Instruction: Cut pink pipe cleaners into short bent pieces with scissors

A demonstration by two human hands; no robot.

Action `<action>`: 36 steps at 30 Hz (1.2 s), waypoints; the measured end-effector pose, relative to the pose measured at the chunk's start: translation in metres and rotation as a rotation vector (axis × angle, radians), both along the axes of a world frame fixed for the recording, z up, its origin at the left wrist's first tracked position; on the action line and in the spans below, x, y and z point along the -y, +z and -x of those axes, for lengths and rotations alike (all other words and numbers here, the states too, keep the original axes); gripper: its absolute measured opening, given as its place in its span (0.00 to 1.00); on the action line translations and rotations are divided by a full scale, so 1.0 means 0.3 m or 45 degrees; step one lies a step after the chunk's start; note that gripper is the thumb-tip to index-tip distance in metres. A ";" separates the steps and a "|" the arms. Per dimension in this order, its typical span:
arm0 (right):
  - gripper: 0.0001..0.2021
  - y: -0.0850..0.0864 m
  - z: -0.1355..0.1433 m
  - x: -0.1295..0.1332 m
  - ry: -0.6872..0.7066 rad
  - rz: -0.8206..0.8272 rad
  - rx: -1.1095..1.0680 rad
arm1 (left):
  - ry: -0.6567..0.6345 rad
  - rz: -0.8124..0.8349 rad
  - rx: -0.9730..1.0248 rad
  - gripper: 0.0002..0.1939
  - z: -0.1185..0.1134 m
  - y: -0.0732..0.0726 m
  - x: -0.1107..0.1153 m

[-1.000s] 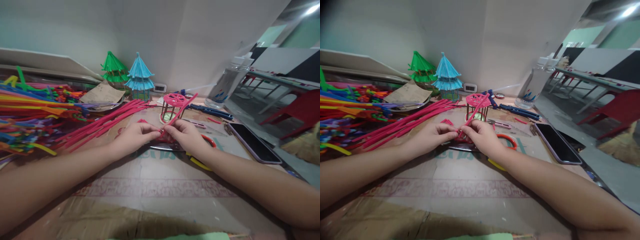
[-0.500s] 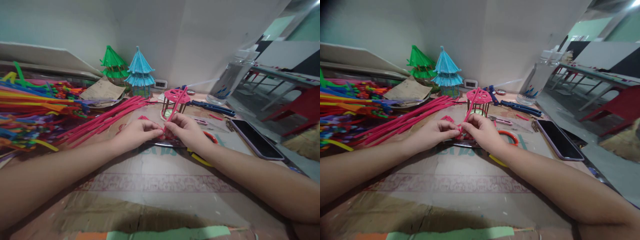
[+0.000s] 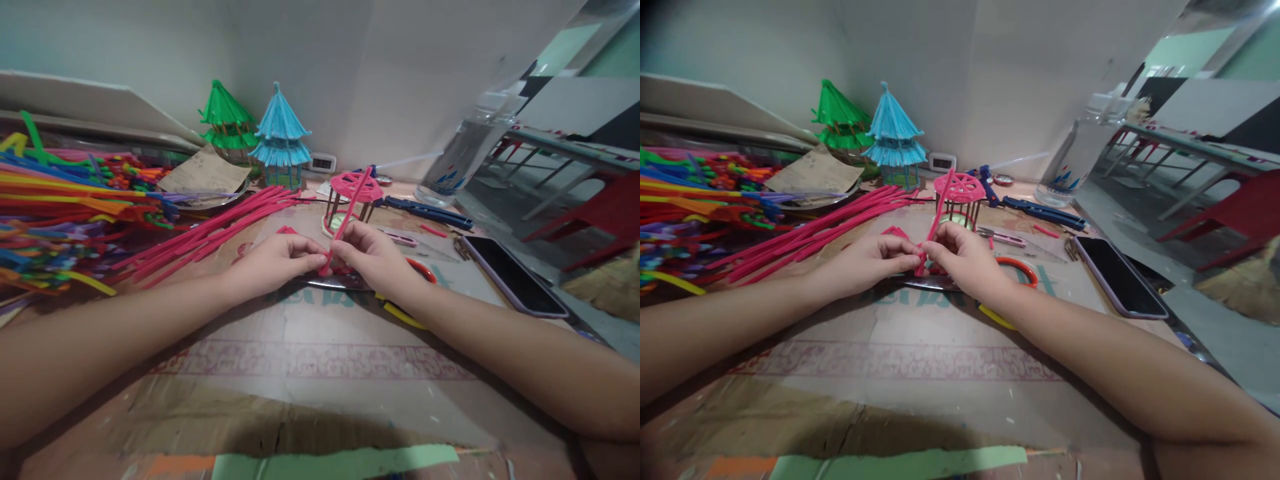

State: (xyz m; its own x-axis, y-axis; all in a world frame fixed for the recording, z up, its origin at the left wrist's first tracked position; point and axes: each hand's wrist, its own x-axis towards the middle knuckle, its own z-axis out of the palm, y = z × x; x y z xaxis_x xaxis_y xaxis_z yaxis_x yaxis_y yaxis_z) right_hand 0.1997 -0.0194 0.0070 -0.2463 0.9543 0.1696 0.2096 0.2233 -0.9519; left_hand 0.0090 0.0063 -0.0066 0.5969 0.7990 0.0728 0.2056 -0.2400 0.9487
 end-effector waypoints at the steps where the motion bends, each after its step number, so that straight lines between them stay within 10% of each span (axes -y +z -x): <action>1: 0.10 -0.003 0.000 -0.001 0.000 0.007 -0.011 | -0.003 0.020 0.016 0.12 0.000 -0.002 0.000; 36: 0.06 0.002 0.007 0.006 0.008 0.057 0.107 | -0.019 0.060 -0.022 0.14 0.005 0.002 -0.010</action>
